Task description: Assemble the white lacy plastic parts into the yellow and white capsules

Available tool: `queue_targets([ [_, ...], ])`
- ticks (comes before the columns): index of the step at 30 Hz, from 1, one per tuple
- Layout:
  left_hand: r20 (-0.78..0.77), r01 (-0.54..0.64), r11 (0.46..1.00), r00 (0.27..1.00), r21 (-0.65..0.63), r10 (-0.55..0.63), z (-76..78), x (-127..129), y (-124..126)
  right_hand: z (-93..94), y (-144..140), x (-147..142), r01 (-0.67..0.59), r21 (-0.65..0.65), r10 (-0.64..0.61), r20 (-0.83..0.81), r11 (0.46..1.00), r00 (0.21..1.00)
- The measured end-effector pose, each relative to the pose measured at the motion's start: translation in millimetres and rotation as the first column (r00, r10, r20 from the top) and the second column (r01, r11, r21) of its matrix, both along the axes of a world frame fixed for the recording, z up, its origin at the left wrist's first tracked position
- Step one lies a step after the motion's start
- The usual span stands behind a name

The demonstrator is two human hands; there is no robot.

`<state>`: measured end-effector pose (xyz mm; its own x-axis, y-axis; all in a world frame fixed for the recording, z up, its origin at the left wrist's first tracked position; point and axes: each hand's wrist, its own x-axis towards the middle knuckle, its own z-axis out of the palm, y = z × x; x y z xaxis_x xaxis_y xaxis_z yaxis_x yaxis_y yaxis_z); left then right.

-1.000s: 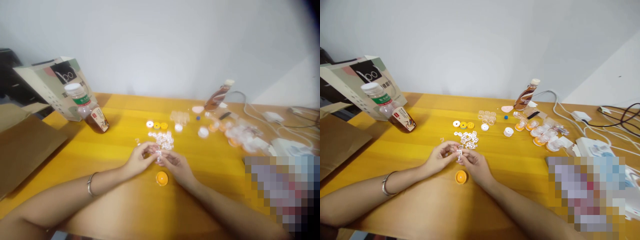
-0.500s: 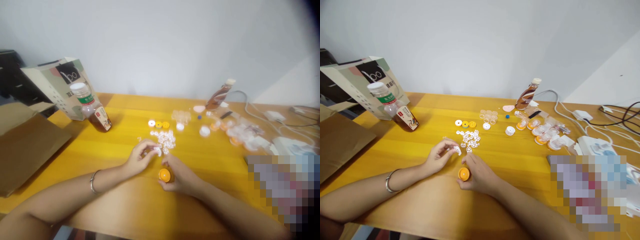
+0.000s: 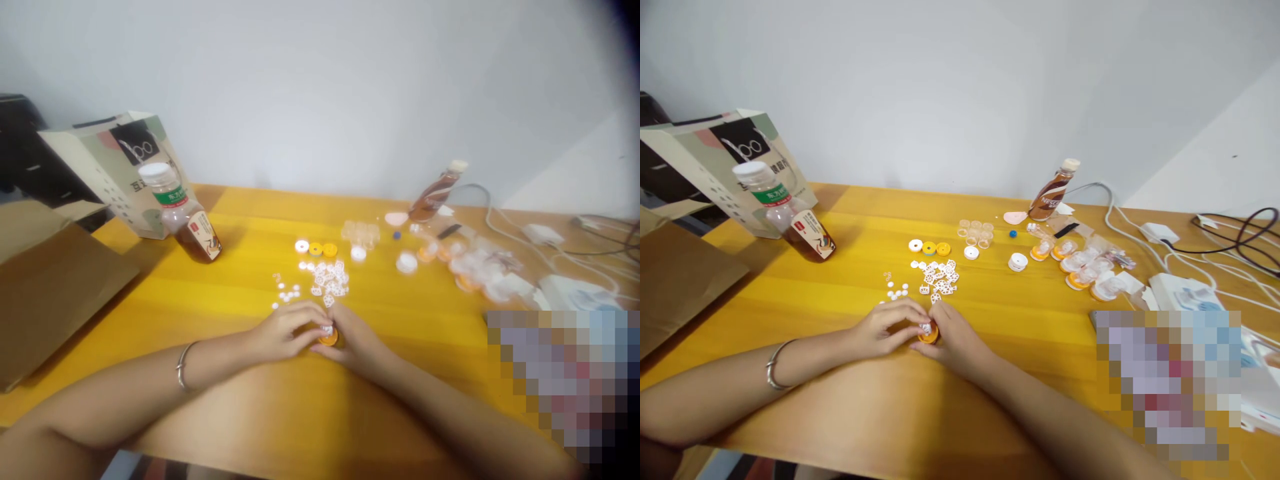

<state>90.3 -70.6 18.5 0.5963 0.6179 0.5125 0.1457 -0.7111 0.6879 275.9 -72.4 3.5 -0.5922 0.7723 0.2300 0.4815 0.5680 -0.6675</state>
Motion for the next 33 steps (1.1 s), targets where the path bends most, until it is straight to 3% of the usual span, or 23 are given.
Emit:
queue_targets([
  [21, 0.014, -0.01, 1.0, 1.0, -0.012, 0.01, -3.7, 2.2, 1.9, 1.8, 2.6, -1.1, 0.0, -0.05, 0.0, -0.001, 0.999, 1.0],
  [29, -0.023, 0.072, 0.997, 0.997, 0.036, -0.071, -2.2, 2.7, 0.2, -1.0, 1.9, -1.6, 0.014, -0.004, -0.014, -0.016, 1.0, 1.0],
  [33, -0.034, 0.042, 0.999, 0.999, 0.012, -0.041, 1.0, 3.7, -0.1, 0.9, 2.3, -1.9, 0.01, 0.003, -0.01, -0.006, 1.0, 1.0],
])
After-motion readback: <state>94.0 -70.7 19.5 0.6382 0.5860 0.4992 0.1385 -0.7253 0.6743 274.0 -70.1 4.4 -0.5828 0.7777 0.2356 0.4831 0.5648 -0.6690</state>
